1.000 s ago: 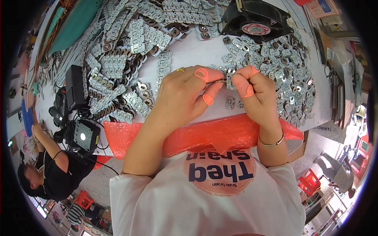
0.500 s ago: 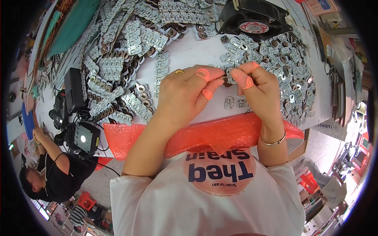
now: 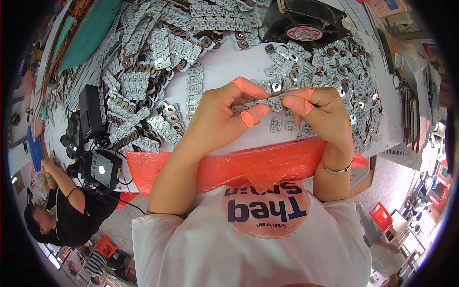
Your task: The recorder is manually assembling small metal parts at a workstation.
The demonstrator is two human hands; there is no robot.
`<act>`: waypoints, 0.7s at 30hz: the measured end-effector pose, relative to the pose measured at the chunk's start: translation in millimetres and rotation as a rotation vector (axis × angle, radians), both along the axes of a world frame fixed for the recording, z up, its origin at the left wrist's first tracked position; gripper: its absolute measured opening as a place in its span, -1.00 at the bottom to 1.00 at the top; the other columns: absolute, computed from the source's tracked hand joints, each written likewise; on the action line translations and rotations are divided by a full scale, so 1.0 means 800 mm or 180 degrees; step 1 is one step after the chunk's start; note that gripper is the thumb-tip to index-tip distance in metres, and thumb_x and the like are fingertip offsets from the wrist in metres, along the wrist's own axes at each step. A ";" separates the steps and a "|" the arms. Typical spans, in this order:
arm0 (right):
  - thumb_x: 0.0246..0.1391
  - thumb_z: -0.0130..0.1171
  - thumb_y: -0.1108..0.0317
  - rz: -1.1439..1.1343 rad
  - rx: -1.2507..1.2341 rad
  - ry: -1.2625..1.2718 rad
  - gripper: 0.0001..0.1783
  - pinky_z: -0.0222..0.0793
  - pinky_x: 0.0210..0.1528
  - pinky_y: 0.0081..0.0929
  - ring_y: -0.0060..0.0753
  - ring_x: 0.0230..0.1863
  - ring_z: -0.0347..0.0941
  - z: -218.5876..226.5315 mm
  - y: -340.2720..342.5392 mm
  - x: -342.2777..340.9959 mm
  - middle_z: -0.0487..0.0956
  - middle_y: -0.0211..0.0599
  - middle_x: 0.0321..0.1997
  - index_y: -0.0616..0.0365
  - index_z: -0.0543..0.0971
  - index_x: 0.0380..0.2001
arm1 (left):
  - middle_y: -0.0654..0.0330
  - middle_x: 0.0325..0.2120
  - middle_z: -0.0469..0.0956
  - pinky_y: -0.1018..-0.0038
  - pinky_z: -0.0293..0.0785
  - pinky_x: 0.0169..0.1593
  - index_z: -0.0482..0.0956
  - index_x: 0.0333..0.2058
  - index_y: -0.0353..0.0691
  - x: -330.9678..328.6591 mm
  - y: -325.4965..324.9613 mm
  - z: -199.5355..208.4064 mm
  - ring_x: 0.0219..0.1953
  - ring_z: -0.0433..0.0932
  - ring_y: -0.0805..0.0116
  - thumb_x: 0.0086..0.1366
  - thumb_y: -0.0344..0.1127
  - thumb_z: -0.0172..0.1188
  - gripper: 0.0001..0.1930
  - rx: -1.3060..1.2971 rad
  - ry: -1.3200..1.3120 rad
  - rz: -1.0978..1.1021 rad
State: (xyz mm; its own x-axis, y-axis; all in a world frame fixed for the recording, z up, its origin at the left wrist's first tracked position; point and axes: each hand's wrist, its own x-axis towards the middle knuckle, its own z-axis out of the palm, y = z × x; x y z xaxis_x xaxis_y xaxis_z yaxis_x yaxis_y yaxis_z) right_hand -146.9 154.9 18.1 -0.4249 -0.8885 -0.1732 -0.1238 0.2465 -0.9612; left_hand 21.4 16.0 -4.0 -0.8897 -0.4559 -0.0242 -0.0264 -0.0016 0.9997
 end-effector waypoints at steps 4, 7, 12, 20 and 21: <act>0.07 0.19 0.37 0.0442 -0.0068 0.0015 -0.83 0.21 -0.60 -0.68 -0.67 -0.65 0.35 -0.001 -0.001 -0.003 0.53 -0.36 -0.64 0.29 0.64 -0.40 | 0.18 -0.34 0.58 0.55 0.53 -0.30 0.48 -0.22 -0.33 0.003 -0.004 0.010 -0.32 0.58 0.45 0.14 -0.48 0.26 -0.78 0.0261 -0.0141 -0.0114; 0.11 0.15 0.38 0.0552 -0.0341 -0.0163 -0.83 0.15 -0.63 -0.70 -0.69 -0.69 0.30 -0.004 -0.002 0.007 0.48 -0.41 -0.67 0.29 0.59 -0.44 | 0.18 -0.35 0.58 0.56 0.50 -0.37 0.49 -0.23 -0.31 0.004 -0.008 0.017 -0.38 0.58 0.44 0.15 -0.51 0.25 -0.80 0.0999 -0.0368 -0.0313; 0.19 0.07 0.35 0.0209 -0.0357 -0.1187 -0.81 0.04 -0.68 -0.73 -0.76 -0.72 0.17 0.005 -0.002 0.019 0.38 -0.52 -0.70 0.23 0.49 -0.45 | 0.15 -0.34 0.57 0.57 0.48 -0.43 0.50 -0.24 -0.29 0.008 -0.006 0.017 -0.47 0.57 0.41 0.12 -0.55 0.26 -0.79 0.1891 0.0356 -0.0477; 0.18 0.11 0.33 -0.0244 -0.0589 -0.0295 -0.82 0.15 -0.57 -0.75 -0.78 -0.61 0.21 -0.002 -0.008 0.025 0.38 -0.57 -0.62 0.23 0.51 -0.40 | 0.10 -0.36 0.57 0.54 0.53 -0.29 0.50 -0.25 -0.34 -0.005 0.008 0.012 -0.32 0.56 0.41 0.11 -0.53 0.27 -0.79 -0.0560 0.0787 0.0367; 0.18 0.11 0.33 -0.0248 -0.0589 -0.0295 -0.82 0.15 -0.57 -0.75 -0.78 -0.61 0.21 -0.004 -0.007 0.026 0.38 -0.57 -0.62 0.23 0.51 -0.40 | 0.10 -0.35 0.57 0.56 0.53 -0.25 0.50 -0.24 -0.35 -0.005 0.006 0.013 -0.28 0.55 0.41 0.11 -0.54 0.27 -0.78 -0.1183 0.0786 0.0360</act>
